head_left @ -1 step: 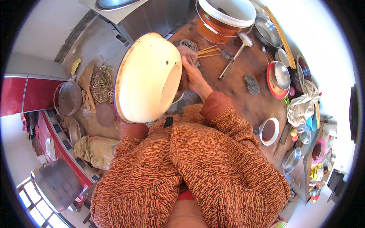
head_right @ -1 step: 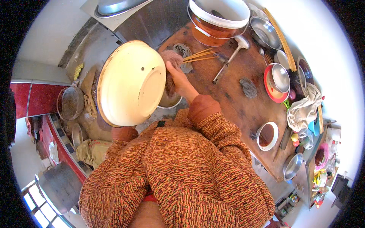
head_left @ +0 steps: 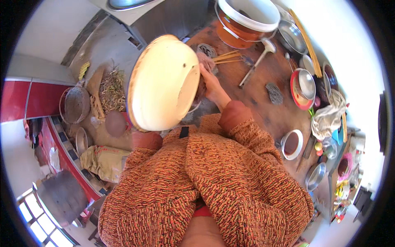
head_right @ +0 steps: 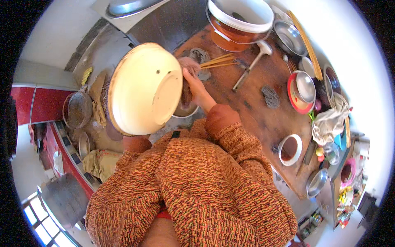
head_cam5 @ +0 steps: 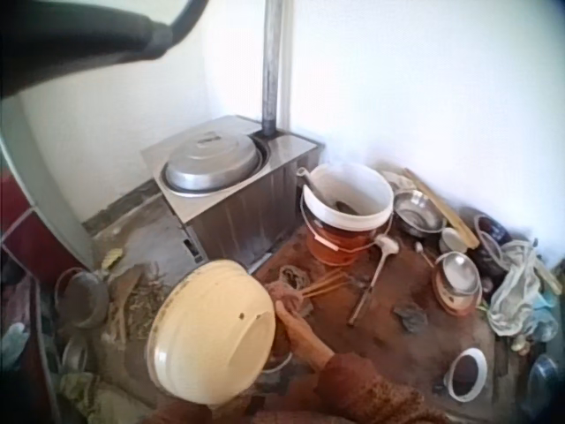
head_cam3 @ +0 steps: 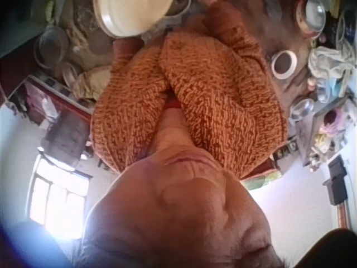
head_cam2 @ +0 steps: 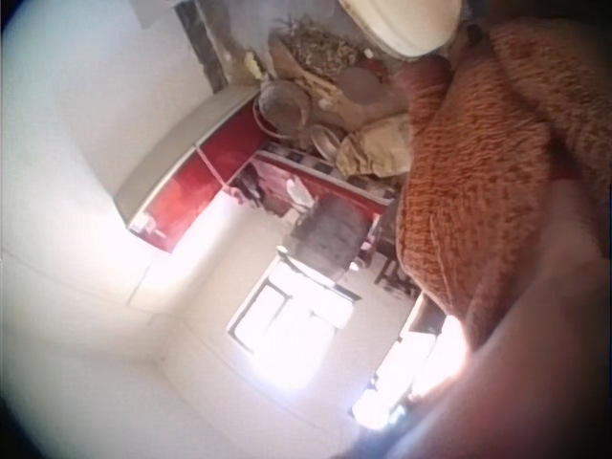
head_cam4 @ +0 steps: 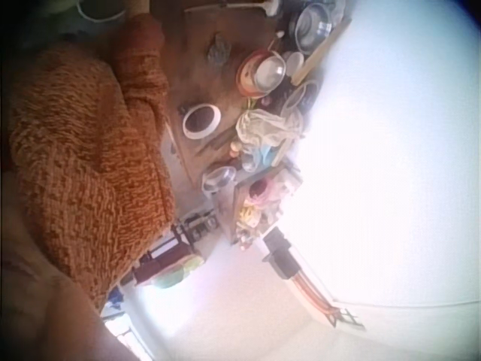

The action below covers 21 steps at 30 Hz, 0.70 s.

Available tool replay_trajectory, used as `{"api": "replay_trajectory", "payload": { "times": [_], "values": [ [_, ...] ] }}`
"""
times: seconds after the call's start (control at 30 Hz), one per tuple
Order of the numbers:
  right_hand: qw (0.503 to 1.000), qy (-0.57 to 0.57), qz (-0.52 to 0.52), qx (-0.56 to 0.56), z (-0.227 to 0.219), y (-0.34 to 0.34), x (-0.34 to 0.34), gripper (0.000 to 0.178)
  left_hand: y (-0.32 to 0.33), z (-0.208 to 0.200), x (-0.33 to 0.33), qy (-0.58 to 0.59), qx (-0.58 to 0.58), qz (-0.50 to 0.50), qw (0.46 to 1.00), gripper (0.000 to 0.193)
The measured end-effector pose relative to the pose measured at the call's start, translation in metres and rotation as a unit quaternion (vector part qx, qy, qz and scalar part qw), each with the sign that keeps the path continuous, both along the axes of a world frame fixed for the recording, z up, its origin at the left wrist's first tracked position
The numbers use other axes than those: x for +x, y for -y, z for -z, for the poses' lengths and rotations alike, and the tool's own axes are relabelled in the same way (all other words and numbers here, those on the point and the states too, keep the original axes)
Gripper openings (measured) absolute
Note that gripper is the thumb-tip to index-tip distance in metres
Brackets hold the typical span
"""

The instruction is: The person washes a red-rimmed plate, a metal bowl, and a yellow bowl using a cloth and a steel wool pad. They rinse the items in a basin of water and place the cleaned items on a nearby table.

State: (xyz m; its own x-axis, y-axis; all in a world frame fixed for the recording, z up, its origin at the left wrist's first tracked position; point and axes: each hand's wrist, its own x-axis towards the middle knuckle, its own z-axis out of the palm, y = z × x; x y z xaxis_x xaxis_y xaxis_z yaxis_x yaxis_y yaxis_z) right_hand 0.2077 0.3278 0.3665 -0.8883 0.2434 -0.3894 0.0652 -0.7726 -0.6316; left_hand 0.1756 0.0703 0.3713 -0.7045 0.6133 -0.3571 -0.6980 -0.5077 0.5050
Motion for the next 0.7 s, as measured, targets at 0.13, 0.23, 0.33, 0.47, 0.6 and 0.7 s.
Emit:
{"api": "replay_trajectory", "payload": {
  "times": [0.13,0.23,0.33,0.47,0.6,0.7],
  "values": [
    [0.991,0.104,0.029,-0.074,-0.005,0.018,-0.002,0.044,-0.011,-0.002,0.0,0.003,0.008,-0.005,1.0,0.054],
    [0.997,0.052,0.019,-0.058,0.017,0.023,-0.001,0.04,-0.024,-0.001,-0.004,0.005,0.018,-0.013,1.0,0.055],
    [0.995,-0.012,-0.005,-0.103,0.036,0.019,0.0,0.036,-0.04,-0.004,-0.008,0.007,0.03,-0.022,0.999,0.057],
    [0.975,-0.041,0.002,-0.216,0.035,0.019,-0.011,0.029,-0.052,-0.01,-0.013,0.006,0.024,-0.042,0.999,0.059],
    [0.988,-0.074,0.049,-0.127,0.02,0.003,-0.009,0.031,-0.034,-0.013,-0.018,-0.001,-0.023,-0.084,0.996,0.061],
    [0.983,-0.089,0.091,-0.131,0.022,-0.006,-0.009,0.027,-0.003,-0.023,-0.023,0.011,-0.011,-0.089,0.996,0.063]
  ]
}}
